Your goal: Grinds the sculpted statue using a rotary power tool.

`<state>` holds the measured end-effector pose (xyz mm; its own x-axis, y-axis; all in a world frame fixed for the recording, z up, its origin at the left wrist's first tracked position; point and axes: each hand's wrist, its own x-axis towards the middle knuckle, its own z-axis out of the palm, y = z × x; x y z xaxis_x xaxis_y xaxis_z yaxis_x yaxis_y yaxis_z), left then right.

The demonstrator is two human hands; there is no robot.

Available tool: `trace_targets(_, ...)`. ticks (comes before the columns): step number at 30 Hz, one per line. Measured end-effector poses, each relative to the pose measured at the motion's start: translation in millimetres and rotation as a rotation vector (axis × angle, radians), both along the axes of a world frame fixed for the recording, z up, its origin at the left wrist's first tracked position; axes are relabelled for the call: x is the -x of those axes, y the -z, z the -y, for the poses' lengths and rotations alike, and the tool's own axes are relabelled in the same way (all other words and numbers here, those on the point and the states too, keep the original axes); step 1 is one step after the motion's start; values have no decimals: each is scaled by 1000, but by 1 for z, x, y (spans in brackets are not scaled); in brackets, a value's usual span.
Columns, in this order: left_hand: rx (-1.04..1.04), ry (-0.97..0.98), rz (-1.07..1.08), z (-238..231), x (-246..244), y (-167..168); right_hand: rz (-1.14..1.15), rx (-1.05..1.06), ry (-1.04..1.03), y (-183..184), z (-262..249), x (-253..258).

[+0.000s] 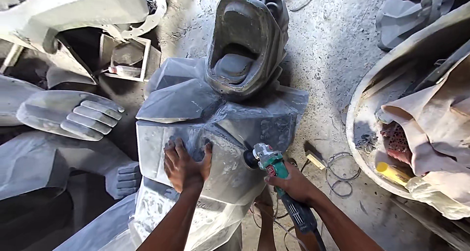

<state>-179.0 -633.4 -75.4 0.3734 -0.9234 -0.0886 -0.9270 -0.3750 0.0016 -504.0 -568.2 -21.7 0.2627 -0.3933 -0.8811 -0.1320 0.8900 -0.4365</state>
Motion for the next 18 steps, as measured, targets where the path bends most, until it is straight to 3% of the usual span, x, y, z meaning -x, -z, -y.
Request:
trace_targets(4,-7,-7,5,0,0,0,29,-3,-9,-4,23,-16)
trace_targets(11,-22,-6,3,0,-1,0,32,-64,54,-4,5,-4)
trace_targets(18,-18,3,-6,0,0,-1,15,-29,16,-11,30,-24)
